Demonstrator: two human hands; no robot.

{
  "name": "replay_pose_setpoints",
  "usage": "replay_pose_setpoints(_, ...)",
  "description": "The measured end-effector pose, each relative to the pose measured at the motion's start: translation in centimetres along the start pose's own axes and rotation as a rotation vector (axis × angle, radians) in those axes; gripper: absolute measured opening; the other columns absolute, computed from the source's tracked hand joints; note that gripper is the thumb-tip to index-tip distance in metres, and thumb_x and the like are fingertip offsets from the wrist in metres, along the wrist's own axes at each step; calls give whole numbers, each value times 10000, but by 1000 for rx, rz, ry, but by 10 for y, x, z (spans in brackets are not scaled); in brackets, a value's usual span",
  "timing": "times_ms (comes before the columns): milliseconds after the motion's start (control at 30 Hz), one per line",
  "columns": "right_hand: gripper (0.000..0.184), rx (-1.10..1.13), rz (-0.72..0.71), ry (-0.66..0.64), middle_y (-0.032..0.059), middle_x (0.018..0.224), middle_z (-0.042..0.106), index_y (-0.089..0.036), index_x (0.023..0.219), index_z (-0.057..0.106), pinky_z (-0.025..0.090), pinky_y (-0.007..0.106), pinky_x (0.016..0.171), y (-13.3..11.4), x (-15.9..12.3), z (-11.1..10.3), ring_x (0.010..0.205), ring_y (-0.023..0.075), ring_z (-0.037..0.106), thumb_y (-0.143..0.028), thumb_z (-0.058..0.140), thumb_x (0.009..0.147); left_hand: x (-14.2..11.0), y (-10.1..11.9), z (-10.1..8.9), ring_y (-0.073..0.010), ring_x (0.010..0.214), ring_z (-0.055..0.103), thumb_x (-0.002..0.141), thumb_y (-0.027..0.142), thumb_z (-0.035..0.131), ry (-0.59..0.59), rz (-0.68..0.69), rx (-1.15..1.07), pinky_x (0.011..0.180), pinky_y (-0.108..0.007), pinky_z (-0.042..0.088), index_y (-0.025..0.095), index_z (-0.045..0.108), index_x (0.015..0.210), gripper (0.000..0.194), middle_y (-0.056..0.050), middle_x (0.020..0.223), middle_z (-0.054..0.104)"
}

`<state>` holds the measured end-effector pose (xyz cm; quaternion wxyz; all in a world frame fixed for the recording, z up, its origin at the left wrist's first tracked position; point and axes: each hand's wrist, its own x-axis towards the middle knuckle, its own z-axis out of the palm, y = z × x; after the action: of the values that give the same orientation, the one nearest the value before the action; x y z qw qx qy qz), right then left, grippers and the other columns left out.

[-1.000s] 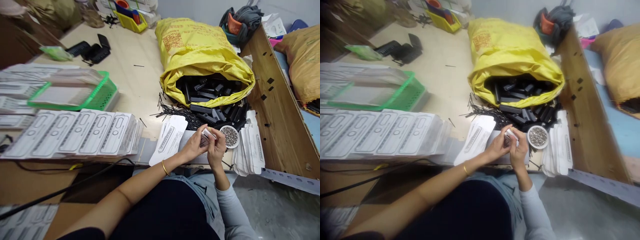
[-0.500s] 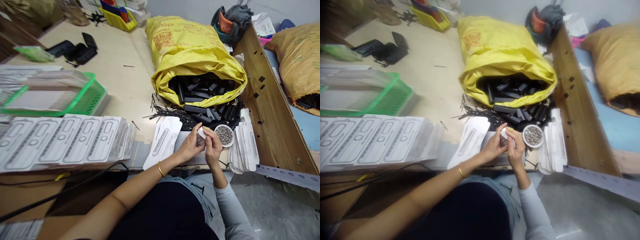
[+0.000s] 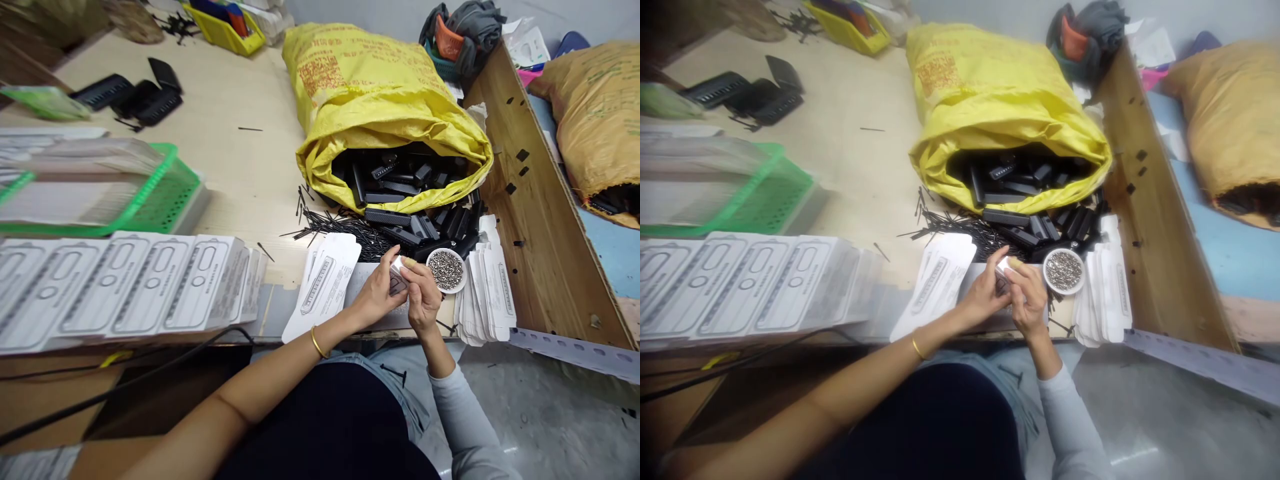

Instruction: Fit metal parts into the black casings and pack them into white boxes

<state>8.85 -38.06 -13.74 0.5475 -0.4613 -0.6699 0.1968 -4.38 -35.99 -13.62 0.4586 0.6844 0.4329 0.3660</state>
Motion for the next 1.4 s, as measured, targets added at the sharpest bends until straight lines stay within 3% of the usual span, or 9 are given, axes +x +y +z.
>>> replay_pose_setpoints(133, 402, 138, 178, -69, 95, 1281, 597, -241, 1157, 620, 464, 472, 982, 5, -7, -5, 1220, 237, 545, -399, 307, 960, 1, 2, 1, -270, 1220, 496, 745, 211, 624, 11, -13, 12, 995, -430, 426, 160, 173, 1406, 802, -182, 1324, 464)
replay_pose_setpoints(267, 504, 295, 275, 32, 140, 1322, 554, -229, 1317, 454, 510, 447, 905, 7, -9, -8, 1205, 251, 557, -513, 292, 932, 2, 4, 3, -260, 1188, 523, 749, 177, 605, 13, -22, 7, 988, -425, 431, 159, 185, 1371, 751, -180, 1296, 478)
replay_pose_setpoints(333, 480, 297, 282, 46, 137, 1319, 550, -227, 1299, 474, 505, 439, 907, 6, -7, -9, 1171, 247, 574, -492, 330, 925, 2, 5, 3, -264, 1217, 505, 752, 177, 604, 15, -15, 10, 998, -422, 426, 162, 185, 1359, 737, -185, 1316, 458)
replay_pose_setpoints(500, 356, 153, 237, -13, 97, 1221, 610, -233, 1188, 577, 459, 436, 981, 0, 5, -11, 1164, 235, 562, -406, 429, 914, 3, 3, 2, -276, 1261, 470, 760, 199, 618, 12, 7, 25, 1018, -434, 411, 180, 179, 1348, 735, -189, 1351, 420)
replay_pose_setpoints(667, 245, -4, 205, -95, 69, 1102, 655, -236, 1086, 638, 472, 383, 956, -11, 23, -10, 1065, 196, 599, -303, 580, 858, 2, -3, 7, -285, 1247, 482, 768, 261, 629, 30, 62, 27, 983, -442, 436, 186, 201, 1322, 704, -205, 1357, 414)
replay_pose_setpoints(833, 192, -16, 273, -161, 47, 1036, 679, -231, 1020, 672, 490, 329, 912, -21, 36, -12, 1003, 170, 619, -251, 565, 862, 2, -8, 9, -263, 1184, 535, 773, 238, 600, 56, 89, 92, 917, -416, 473, 196, 224, 1309, 656, -171, 1305, 477)
replay_pose_setpoints(1200, 241, -316, 193, -70, 69, 1015, 692, -211, 982, 668, 481, 324, 906, -21, 33, 11, 979, 186, 618, -224, 433, 925, 8, -16, 6, -271, 1145, 563, 730, 270, 616, 73, 85, 139, 914, -438, 477, 175, 259, 1321, 698, -180, 1285, 499)
replay_pose_setpoints(1400, 297, -362, 320, 34, 48, 828, 683, -197, 919, 649, 476, 271, 731, -15, 38, 4, 757, 167, 622, -298, 372, 950, 4, -10, 8, -249, 1061, 596, 750, 290, 616, 18, 32, 139, 863, -410, 499, 189, 270, 1338, 690, -147, 1231, 535)
